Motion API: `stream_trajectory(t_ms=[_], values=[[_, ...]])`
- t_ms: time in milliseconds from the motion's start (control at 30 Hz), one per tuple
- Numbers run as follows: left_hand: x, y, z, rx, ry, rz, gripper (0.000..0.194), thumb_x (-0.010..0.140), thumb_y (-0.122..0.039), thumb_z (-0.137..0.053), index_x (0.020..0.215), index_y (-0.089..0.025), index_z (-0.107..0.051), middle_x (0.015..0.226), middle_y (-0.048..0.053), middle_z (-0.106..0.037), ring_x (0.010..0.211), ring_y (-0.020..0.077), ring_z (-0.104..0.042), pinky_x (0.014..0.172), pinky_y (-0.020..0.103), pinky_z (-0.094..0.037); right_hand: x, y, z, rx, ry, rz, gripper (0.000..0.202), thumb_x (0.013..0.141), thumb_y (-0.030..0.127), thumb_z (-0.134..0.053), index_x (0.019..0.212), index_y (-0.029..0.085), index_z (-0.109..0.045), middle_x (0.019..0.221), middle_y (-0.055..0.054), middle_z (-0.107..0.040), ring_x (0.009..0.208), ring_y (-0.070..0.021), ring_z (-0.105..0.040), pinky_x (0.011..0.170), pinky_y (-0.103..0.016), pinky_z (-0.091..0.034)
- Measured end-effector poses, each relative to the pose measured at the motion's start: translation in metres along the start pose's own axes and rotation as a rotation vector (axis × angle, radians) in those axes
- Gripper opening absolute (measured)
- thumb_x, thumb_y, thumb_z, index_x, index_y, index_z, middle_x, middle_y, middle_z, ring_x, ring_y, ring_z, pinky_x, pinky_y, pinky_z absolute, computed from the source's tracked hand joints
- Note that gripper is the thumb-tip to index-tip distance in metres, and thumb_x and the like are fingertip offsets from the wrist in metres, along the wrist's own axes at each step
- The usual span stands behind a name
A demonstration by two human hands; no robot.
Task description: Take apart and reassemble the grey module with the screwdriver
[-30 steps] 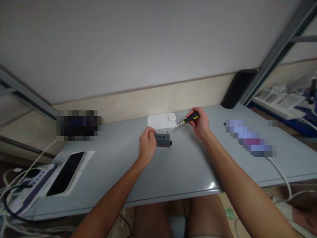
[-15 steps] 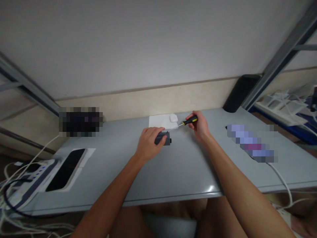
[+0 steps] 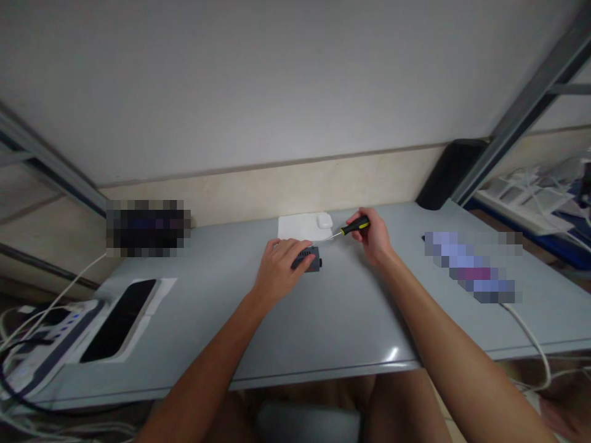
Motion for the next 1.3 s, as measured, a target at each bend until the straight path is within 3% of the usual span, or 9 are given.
stream_trajectory(t_ms=[167, 333, 533, 1300], values=[[-0.0002, -0.0029, -0.0015, 0.024, -0.002, -0.034, 0.024, 0.114, -0.038, -0.055, 0.127, -0.024, -0.071, 0.117, 0.006, -0.081, 0.107, 0.0221, -0.074, 0.101, 0.041, -0.046, -0.0017, 0.0065, 0.0028, 0.048, -0.024, 0.031, 0.036, 0.085, 0.046, -0.061, 0.062, 0.019, -0.069, 0.050, -0.002, -0.055, 0.041, -0.0098, -0.037, 0.044, -0.028, -0.024], [-0.0011, 0.0006, -0.0043, -0.005, -0.004, 0.008, 0.029, 0.115, -0.040, -0.054, 0.134, -0.023, -0.066, 0.123, 0.008, -0.081, 0.113, 0.0232, -0.074, 0.100, 0.041, -0.048, -0.0023, 0.0082, 0.0012, 0.029, 0.015, 0.026, 0.037, 0.083, 0.046, -0.060, 0.061, 0.018, -0.071, 0.048, -0.002, -0.052, 0.041, -0.0102, -0.038, 0.045, -0.028, -0.025], [0.0006, -0.0017, -0.0034, -0.003, -0.003, 0.002, 0.028, 0.115, -0.040, -0.052, 0.130, -0.022, -0.067, 0.118, 0.007, -0.081, 0.110, 0.0234, -0.073, 0.097, 0.040, -0.048, 0.0002, 0.0058, 0.0041, 0.023, 0.005, 0.005, 0.037, 0.082, 0.045, -0.058, 0.061, 0.018, -0.071, 0.045, -0.001, -0.048, 0.040, -0.0105, -0.038, 0.045, -0.028, -0.025], [-0.0004, 0.0003, -0.0079, 0.011, 0.054, 0.017, 0.037, 0.116, -0.046, -0.047, 0.134, -0.022, -0.068, 0.118, 0.008, -0.080, 0.107, 0.0245, -0.071, 0.092, 0.039, -0.049, -0.0027, 0.0016, -0.0014, 0.030, 0.023, -0.021, 0.035, 0.080, 0.045, -0.059, 0.060, 0.019, -0.071, 0.049, -0.001, -0.051, 0.042, -0.0105, -0.037, 0.045, -0.029, -0.024]])
Point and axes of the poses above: each hand's wrist, its own x-axis towards the middle knuckle, its own z-axis out of the back of the hand, y = z × x, the point moved 9 cm from there along x, towards the middle knuckle
